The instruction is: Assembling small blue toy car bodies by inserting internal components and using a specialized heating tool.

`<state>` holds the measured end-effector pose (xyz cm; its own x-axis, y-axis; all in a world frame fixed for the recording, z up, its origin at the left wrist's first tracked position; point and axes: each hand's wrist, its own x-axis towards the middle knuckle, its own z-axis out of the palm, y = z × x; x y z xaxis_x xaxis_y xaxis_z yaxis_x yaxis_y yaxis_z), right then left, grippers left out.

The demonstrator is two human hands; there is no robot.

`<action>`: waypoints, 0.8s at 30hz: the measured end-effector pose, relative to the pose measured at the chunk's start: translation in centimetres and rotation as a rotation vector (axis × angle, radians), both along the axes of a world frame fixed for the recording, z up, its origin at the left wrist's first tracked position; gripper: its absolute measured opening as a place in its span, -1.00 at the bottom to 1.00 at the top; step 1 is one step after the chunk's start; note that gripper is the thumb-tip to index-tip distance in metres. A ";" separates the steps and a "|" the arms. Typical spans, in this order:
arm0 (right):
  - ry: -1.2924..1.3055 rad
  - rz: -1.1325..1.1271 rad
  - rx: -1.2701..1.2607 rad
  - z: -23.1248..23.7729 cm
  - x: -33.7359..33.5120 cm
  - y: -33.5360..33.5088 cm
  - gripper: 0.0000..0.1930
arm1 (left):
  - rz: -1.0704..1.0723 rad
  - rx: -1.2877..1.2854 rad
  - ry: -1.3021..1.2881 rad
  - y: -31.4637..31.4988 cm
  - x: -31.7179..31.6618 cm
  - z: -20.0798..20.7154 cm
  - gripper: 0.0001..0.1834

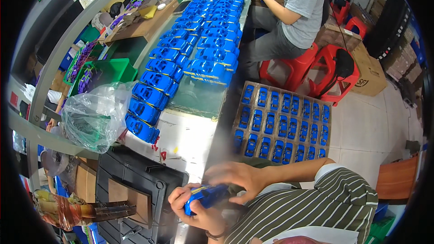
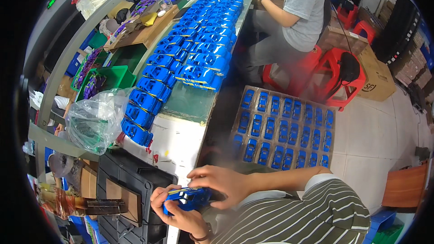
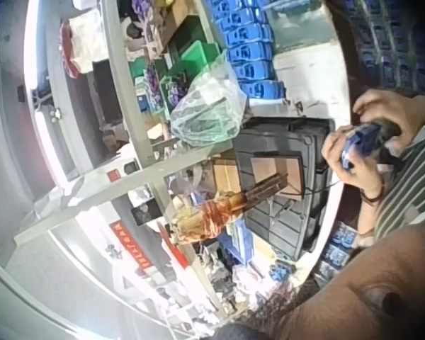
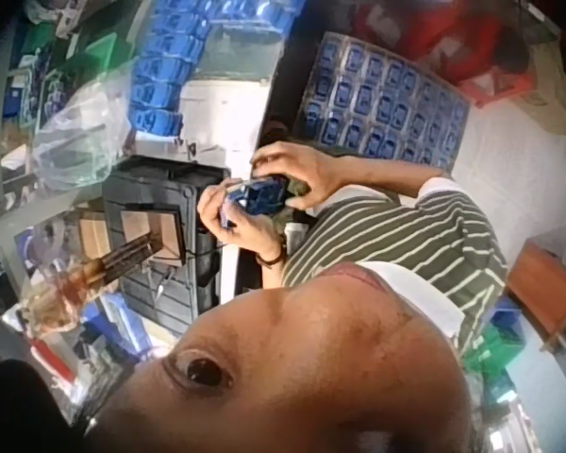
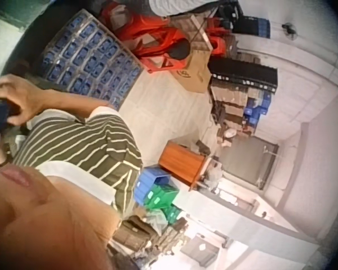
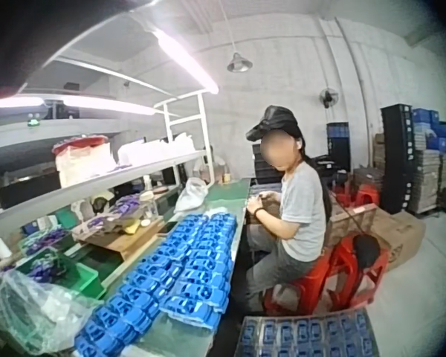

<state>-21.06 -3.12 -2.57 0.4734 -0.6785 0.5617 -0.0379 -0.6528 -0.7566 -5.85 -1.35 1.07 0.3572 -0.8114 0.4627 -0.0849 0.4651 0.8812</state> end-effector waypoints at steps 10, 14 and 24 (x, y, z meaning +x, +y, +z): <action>0.167 -0.127 -0.186 -1.1 2.3 0.6 -0.25 | 0.002 0.228 0.249 -0.4 1.2 0.1 -0.55; 0.121 -0.204 -0.239 -0.5 2.7 1.4 -0.28 | -0.270 0.159 0.491 0.2 2.2 0.9 -0.39; 0.226 -0.085 -0.156 7.4 4.1 1.3 -0.27 | -0.373 0.580 0.905 1.7 6.0 1.8 -0.37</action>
